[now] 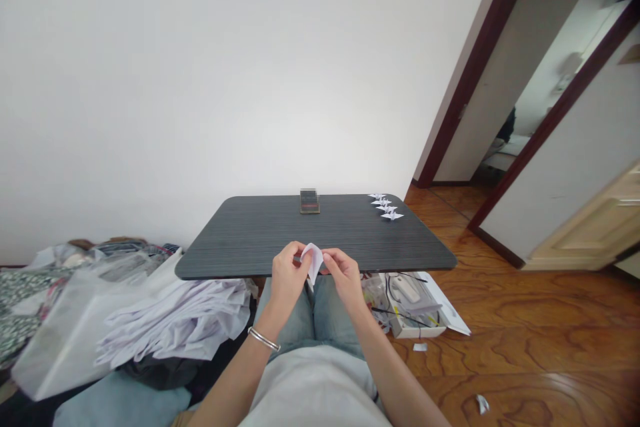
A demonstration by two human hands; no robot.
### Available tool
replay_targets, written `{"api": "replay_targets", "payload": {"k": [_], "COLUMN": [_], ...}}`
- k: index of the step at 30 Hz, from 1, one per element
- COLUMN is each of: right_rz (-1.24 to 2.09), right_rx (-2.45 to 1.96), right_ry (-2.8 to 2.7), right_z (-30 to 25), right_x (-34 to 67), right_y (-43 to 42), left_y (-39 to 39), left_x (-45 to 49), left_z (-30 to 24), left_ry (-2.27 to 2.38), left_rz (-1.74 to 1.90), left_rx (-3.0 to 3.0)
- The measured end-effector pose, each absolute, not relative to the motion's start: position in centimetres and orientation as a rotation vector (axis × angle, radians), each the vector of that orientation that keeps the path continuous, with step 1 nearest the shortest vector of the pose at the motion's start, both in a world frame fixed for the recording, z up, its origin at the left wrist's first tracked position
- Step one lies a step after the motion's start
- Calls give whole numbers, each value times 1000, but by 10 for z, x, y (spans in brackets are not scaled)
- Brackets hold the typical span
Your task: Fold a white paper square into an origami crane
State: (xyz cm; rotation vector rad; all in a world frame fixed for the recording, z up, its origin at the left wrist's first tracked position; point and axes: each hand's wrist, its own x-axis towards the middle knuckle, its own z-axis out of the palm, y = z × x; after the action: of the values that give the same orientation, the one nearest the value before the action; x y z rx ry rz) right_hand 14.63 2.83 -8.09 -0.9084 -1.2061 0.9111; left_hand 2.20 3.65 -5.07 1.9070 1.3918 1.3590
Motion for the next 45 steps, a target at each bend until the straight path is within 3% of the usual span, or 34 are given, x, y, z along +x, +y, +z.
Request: {"api": "replay_targets", "payload": {"k": [23, 45], "right_rz": [845, 1149], "right_rx": [-929, -744], "right_ry": [-1250, -1138], "right_z": [-79, -79], "right_x": [141, 134], "right_y": [24, 20], "left_y": [32, 32], "left_x": [25, 24], "left_z": [-48, -47], "left_ry": [1438, 1506], "left_rz": [1369, 1395], "left_rx": [1939, 1951]}}
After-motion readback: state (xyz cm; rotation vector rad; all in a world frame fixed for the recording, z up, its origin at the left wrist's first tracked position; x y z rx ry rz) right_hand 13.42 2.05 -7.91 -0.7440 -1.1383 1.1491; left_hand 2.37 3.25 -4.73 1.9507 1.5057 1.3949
